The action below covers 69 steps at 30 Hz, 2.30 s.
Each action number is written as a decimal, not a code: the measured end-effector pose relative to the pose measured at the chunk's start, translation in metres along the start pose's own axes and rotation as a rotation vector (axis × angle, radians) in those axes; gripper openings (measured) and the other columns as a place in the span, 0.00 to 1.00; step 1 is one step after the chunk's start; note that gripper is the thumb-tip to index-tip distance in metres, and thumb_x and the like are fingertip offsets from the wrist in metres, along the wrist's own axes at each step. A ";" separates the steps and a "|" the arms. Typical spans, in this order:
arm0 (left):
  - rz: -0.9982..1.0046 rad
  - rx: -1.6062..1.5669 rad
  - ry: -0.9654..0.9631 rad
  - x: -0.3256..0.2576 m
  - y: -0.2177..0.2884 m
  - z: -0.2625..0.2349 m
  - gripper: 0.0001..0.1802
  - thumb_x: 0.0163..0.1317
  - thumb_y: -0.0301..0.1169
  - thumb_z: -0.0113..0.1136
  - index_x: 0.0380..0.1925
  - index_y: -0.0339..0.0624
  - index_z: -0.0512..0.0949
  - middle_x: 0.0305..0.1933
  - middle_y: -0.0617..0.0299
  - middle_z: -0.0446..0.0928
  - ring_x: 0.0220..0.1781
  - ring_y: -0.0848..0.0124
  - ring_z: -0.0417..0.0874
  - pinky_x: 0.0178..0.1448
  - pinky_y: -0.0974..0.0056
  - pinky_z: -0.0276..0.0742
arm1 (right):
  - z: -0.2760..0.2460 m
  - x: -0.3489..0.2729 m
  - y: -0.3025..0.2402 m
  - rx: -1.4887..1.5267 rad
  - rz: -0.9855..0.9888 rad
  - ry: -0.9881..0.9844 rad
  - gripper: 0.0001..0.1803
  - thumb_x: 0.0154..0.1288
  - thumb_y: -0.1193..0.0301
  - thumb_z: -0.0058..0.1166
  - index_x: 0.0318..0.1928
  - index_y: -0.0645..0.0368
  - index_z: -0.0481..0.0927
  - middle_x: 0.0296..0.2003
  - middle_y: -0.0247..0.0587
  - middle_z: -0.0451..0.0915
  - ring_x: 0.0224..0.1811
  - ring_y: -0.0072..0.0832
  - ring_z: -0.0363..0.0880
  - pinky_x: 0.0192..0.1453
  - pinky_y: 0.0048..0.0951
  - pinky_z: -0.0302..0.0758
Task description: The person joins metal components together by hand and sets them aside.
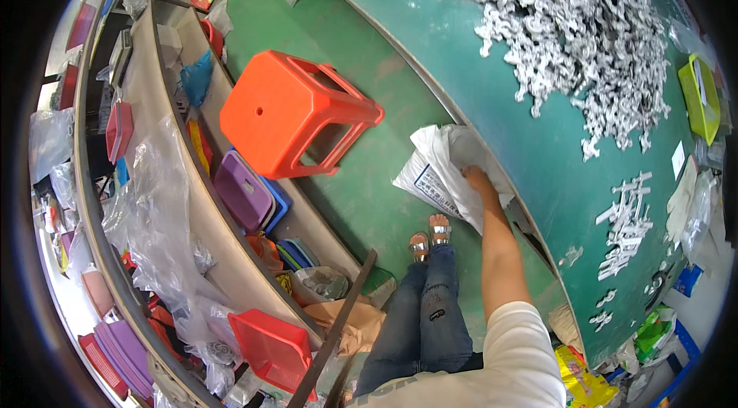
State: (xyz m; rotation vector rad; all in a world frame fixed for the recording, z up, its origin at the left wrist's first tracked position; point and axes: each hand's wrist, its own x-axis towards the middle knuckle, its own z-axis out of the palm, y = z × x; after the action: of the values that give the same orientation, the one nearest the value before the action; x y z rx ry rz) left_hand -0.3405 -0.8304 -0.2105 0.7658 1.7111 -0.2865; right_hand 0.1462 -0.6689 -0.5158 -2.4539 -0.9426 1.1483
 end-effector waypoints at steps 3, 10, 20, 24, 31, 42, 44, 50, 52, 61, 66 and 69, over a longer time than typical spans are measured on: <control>0.006 0.030 -0.025 0.004 0.028 -0.011 0.11 0.57 0.32 0.48 0.25 0.37 0.76 0.21 0.61 0.74 0.23 0.74 0.74 0.25 0.67 0.70 | 0.018 -0.026 0.013 -0.120 -0.102 0.156 0.26 0.62 0.51 0.32 0.44 0.59 0.74 0.41 0.57 0.74 0.43 0.52 0.72 0.50 0.44 0.66; 0.039 0.057 -0.011 0.002 0.088 -0.055 0.11 0.57 0.32 0.48 0.25 0.36 0.76 0.21 0.60 0.74 0.24 0.74 0.75 0.25 0.67 0.70 | -0.030 -0.153 -0.081 -0.364 -0.068 0.121 0.26 0.57 0.55 0.44 0.50 0.59 0.68 0.48 0.47 0.72 0.50 0.44 0.69 0.55 0.42 0.62; 0.118 0.219 -0.068 0.032 0.221 -0.201 0.12 0.57 0.33 0.48 0.25 0.36 0.76 0.21 0.60 0.75 0.24 0.74 0.75 0.26 0.67 0.70 | -0.098 -0.320 -0.140 0.342 0.890 -0.571 0.33 0.53 0.48 0.48 0.53 0.60 0.68 0.48 0.50 0.71 0.49 0.35 0.72 0.49 0.35 0.70; 0.149 0.308 -0.085 0.035 0.282 -0.265 0.12 0.57 0.33 0.48 0.25 0.36 0.76 0.21 0.60 0.75 0.24 0.74 0.75 0.26 0.67 0.71 | -0.130 -0.357 -0.209 1.009 0.833 -0.559 0.40 0.50 0.44 0.53 0.55 0.60 0.63 0.50 0.38 0.69 0.52 0.25 0.67 0.50 0.37 0.68; 0.465 0.197 -0.043 0.099 0.381 -0.299 0.12 0.57 0.32 0.48 0.28 0.34 0.76 0.23 0.59 0.75 0.26 0.73 0.76 0.28 0.67 0.72 | -0.131 -0.341 -0.273 1.198 0.669 -0.299 0.37 0.54 0.57 0.54 0.61 0.57 0.56 0.54 0.43 0.66 0.56 0.31 0.63 0.60 0.27 0.58; 1.144 0.051 -0.034 0.069 0.688 -0.183 0.16 0.58 0.21 0.44 0.48 0.33 0.65 0.37 0.58 0.73 0.37 0.72 0.75 0.42 0.69 0.72 | -0.203 -0.296 -0.342 0.349 0.114 0.041 0.19 0.49 0.72 0.57 0.44 0.61 0.75 0.41 0.53 0.74 0.44 0.47 0.72 0.49 0.36 0.69; 1.197 0.055 0.042 0.059 0.725 -0.163 0.17 0.57 0.20 0.44 0.49 0.34 0.64 0.38 0.57 0.73 0.38 0.71 0.75 0.43 0.69 0.72 | -0.201 -0.284 -0.345 0.296 0.054 0.195 0.10 0.49 0.77 0.53 0.35 0.65 0.76 0.33 0.54 0.75 0.35 0.52 0.72 0.42 0.39 0.70; 1.312 0.358 0.466 0.042 0.788 -0.138 0.21 0.52 0.18 0.47 0.49 0.35 0.65 0.37 0.54 0.66 0.37 0.62 0.70 0.42 0.63 0.69 | -0.206 -0.275 -0.337 0.414 0.033 0.298 0.07 0.49 0.82 0.49 0.32 0.66 0.75 0.29 0.54 0.73 0.32 0.52 0.71 0.36 0.41 0.70; 1.293 0.368 0.396 0.037 0.806 -0.134 0.21 0.52 0.18 0.45 0.50 0.35 0.64 0.41 0.50 0.65 0.43 0.58 0.68 0.48 0.60 0.66 | -0.215 -0.270 -0.345 0.459 0.030 0.249 0.07 0.49 0.81 0.50 0.32 0.66 0.75 0.30 0.54 0.73 0.33 0.53 0.71 0.37 0.42 0.70; 1.585 0.663 0.261 0.071 0.865 -0.112 0.22 0.50 0.14 0.40 0.49 0.33 0.63 0.46 0.44 0.64 0.49 0.52 0.64 0.56 0.58 0.60 | -0.243 -0.217 -0.408 0.393 -0.139 0.138 0.05 0.51 0.74 0.51 0.30 0.62 0.77 0.30 0.47 0.74 0.31 0.46 0.73 0.32 0.39 0.70; 1.583 0.621 -0.116 0.047 0.881 -0.114 0.24 0.47 0.13 0.43 0.48 0.35 0.65 0.47 0.45 0.65 0.51 0.51 0.65 0.57 0.57 0.59 | -0.239 -0.158 -0.463 0.350 -0.109 0.053 0.05 0.51 0.73 0.51 0.28 0.61 0.77 0.29 0.45 0.75 0.31 0.43 0.74 0.31 0.40 0.70; 1.745 0.683 0.093 0.060 0.917 -0.140 0.24 0.47 0.18 0.51 0.49 0.37 0.66 0.52 0.46 0.62 0.57 0.50 0.60 0.61 0.51 0.53 | -0.220 -0.140 -0.486 0.322 -0.099 0.031 0.05 0.51 0.71 0.52 0.27 0.60 0.77 0.28 0.44 0.76 0.31 0.43 0.74 0.32 0.41 0.70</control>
State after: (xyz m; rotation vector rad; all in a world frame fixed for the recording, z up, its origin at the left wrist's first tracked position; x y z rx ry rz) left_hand 0.1173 -0.0391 -0.0400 2.4282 0.4613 0.4289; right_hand 0.0320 -0.3897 -0.0535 -2.1388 -0.7908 1.1268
